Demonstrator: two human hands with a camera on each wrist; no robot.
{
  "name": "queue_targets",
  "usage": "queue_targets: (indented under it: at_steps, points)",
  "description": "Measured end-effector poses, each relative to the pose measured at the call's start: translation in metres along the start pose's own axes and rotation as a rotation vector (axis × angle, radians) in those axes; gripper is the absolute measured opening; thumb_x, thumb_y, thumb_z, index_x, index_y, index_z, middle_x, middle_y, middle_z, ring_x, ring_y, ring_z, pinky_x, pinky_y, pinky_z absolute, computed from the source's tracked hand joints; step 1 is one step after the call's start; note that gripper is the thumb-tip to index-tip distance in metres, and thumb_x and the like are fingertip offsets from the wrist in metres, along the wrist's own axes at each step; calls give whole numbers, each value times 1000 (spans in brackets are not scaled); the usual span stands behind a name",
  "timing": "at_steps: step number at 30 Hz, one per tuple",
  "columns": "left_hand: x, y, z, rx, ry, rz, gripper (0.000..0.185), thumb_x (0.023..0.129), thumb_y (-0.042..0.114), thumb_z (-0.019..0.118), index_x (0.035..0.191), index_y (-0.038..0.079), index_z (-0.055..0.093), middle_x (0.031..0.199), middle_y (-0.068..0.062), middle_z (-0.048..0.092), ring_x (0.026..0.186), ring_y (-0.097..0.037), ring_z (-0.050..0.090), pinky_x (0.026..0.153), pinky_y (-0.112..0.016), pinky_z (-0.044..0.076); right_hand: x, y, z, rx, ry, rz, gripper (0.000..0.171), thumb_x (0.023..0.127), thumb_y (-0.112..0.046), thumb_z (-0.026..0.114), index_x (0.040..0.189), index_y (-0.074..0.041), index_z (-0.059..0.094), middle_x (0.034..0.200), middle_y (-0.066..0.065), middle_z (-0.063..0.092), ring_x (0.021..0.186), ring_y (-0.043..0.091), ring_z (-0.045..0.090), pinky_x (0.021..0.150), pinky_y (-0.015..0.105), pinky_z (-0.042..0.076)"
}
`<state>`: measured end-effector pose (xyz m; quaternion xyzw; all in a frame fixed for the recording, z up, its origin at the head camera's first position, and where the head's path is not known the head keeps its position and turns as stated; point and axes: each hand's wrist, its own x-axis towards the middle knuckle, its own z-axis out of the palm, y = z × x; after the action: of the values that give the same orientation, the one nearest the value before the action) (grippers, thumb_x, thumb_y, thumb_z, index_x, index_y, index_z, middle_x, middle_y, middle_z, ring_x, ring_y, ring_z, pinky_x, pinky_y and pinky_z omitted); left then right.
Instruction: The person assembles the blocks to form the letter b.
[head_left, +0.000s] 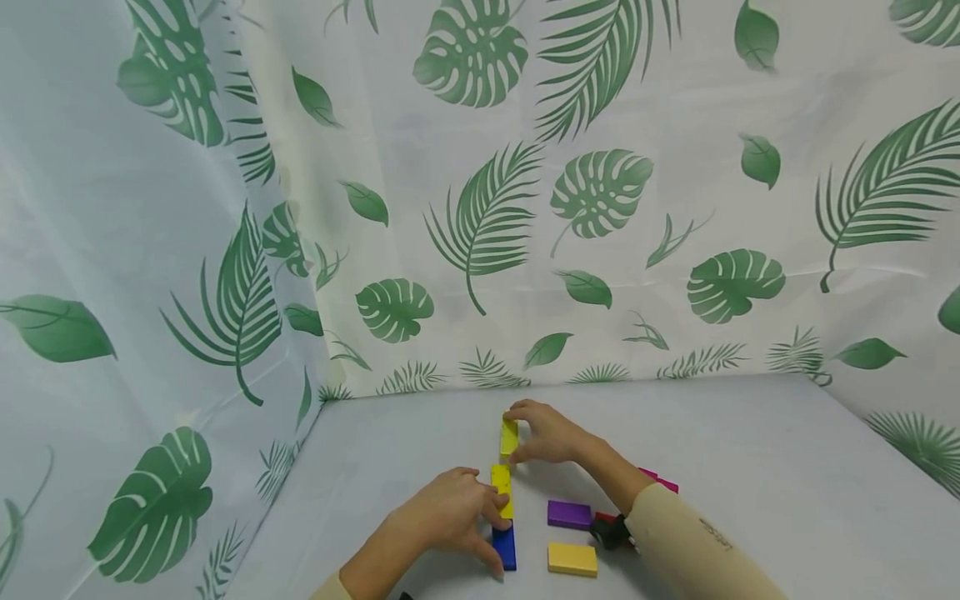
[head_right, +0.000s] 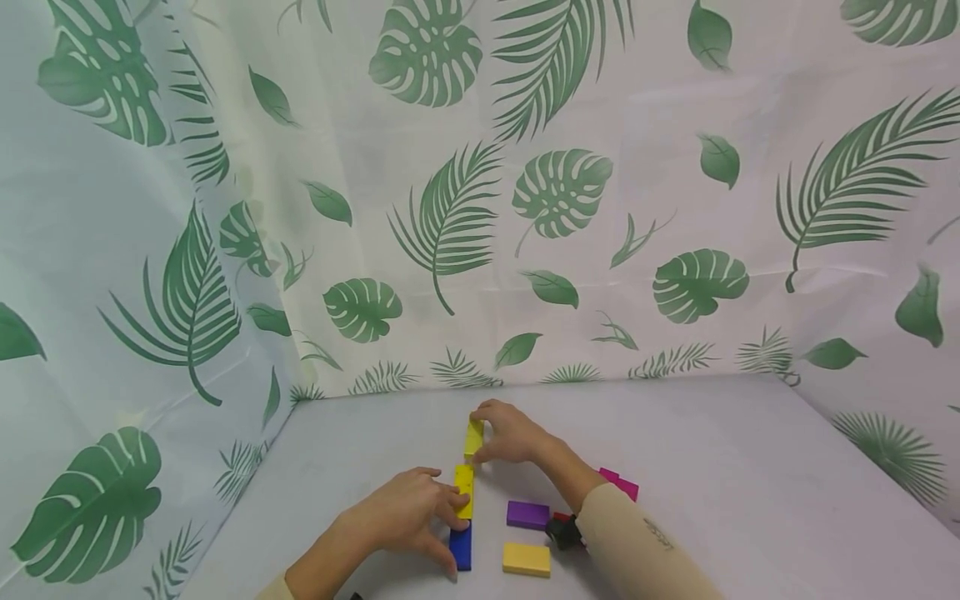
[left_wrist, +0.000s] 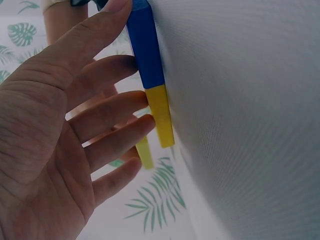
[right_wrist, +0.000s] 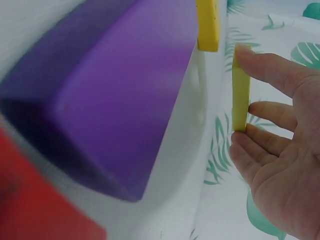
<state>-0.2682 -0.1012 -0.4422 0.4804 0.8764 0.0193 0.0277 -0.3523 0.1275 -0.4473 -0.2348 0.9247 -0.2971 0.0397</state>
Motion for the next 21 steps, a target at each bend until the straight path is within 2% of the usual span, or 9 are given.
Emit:
queue_targets:
  at_steps: [4,10,21]
  points:
    - [0,-1,1,13,15,21,54,75,72,79,116,37,80,133,14,71,123,1,64,113,-46,49,4,0,2,4,-9,-3,69,81,-27,91,140,-5,64,150,16,56,139,38,52,114,59,47]
    - [1,-1,2,0,8,9,55,73,72,80,116,37,80,133,16,70,122,2,64,114,-46,48,6,1,4,6,-19,-12,70,80,-27,92,140,-3,64,149,18,57,138,39,52,113,60,46]
    - [1,-1,1,-19,-11,-5,55,74,72,80,117,37,80,134,14,70,125,1,63,115,-47,48,12,0,12,41,-44,15,66,81,-25,91,138,-6,66,150,16,57,138,38,52,113,59,47]
